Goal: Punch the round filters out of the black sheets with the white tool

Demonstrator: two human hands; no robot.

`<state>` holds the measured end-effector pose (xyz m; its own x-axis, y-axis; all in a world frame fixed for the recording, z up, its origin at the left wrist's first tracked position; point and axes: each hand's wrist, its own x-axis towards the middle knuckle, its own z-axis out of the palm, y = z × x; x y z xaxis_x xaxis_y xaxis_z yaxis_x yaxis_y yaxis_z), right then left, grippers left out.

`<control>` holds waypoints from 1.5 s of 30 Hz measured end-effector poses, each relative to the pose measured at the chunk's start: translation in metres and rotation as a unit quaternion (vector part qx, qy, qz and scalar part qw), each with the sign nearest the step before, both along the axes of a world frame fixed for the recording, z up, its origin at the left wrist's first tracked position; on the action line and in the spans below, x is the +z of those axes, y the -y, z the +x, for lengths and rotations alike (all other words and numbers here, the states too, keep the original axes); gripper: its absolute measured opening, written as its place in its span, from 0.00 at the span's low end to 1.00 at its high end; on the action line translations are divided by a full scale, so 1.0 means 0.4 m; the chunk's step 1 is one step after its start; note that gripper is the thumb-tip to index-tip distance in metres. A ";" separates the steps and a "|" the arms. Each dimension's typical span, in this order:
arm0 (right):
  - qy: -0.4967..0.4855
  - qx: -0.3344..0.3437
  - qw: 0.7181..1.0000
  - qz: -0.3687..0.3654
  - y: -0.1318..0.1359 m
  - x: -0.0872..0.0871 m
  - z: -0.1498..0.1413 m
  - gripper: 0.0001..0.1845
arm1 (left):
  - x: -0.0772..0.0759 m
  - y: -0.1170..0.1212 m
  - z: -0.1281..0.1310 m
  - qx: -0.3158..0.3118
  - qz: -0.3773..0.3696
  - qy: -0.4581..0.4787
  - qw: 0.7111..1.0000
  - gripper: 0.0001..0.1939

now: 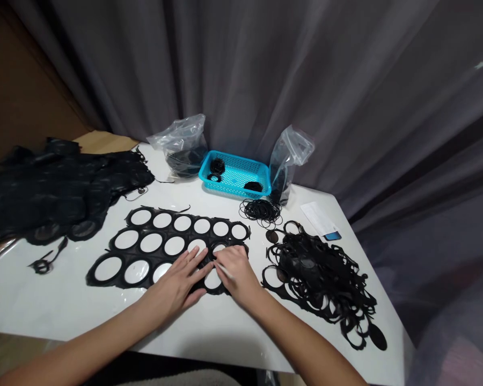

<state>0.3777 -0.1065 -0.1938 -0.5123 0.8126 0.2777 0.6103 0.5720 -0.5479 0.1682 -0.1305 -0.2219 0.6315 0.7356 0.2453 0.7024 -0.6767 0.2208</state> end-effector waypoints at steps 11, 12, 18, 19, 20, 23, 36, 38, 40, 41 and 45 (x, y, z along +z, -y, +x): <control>0.000 -0.262 0.965 0.011 -0.198 0.026 0.163 0.09 | 0.005 -0.004 -0.005 -0.003 0.000 0.023 1.000 0.26; -0.008 -0.257 0.966 -0.005 -0.192 0.024 0.171 0.09 | 0.007 -0.007 -0.002 -0.001 -0.002 0.022 1.000 0.25; -0.011 -0.351 0.936 0.036 -0.160 0.017 0.234 0.10 | 0.058 -0.052 0.018 -0.033 -0.018 -0.013 0.999 0.17; -0.015 -0.364 0.931 0.034 -0.160 0.020 0.246 0.10 | 0.069 -0.061 0.020 -0.045 -0.021 -0.016 0.999 0.16; -0.020 -0.364 0.931 0.023 -0.158 0.025 0.255 0.11 | 0.078 -0.069 0.024 -0.055 -0.025 -0.017 0.998 0.14; -0.055 -0.299 0.951 -0.057 -0.132 0.038 0.245 0.13 | 0.086 -0.083 0.044 -0.078 -0.034 -0.004 0.996 0.17; -0.129 -0.150 0.959 -0.204 -0.020 0.002 0.137 0.08 | 0.007 -0.068 0.084 -0.095 -0.043 0.033 0.994 0.28; -0.118 -0.150 0.963 -0.189 -0.019 0.001 0.136 0.08 | 0.005 -0.067 0.084 -0.095 -0.043 0.034 0.994 0.28; -0.109 -0.148 0.967 -0.174 -0.015 0.003 0.131 0.08 | 0.005 -0.067 0.085 -0.096 -0.042 0.033 0.994 0.29; -0.105 -0.146 0.969 -0.169 -0.013 0.005 0.128 0.09 | 0.006 -0.067 0.085 -0.097 -0.041 0.031 0.994 0.29; -0.129 -0.161 0.965 -0.163 -0.013 0.020 0.127 0.09 | 0.012 -0.067 0.085 -0.101 -0.043 0.028 0.994 0.30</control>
<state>0.4285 -0.1014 -0.1856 -0.1658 0.9841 0.0643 0.5466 0.1460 -0.8246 0.2022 -0.1037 -0.2173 0.7551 0.6157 0.2252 0.5398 -0.7788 0.3195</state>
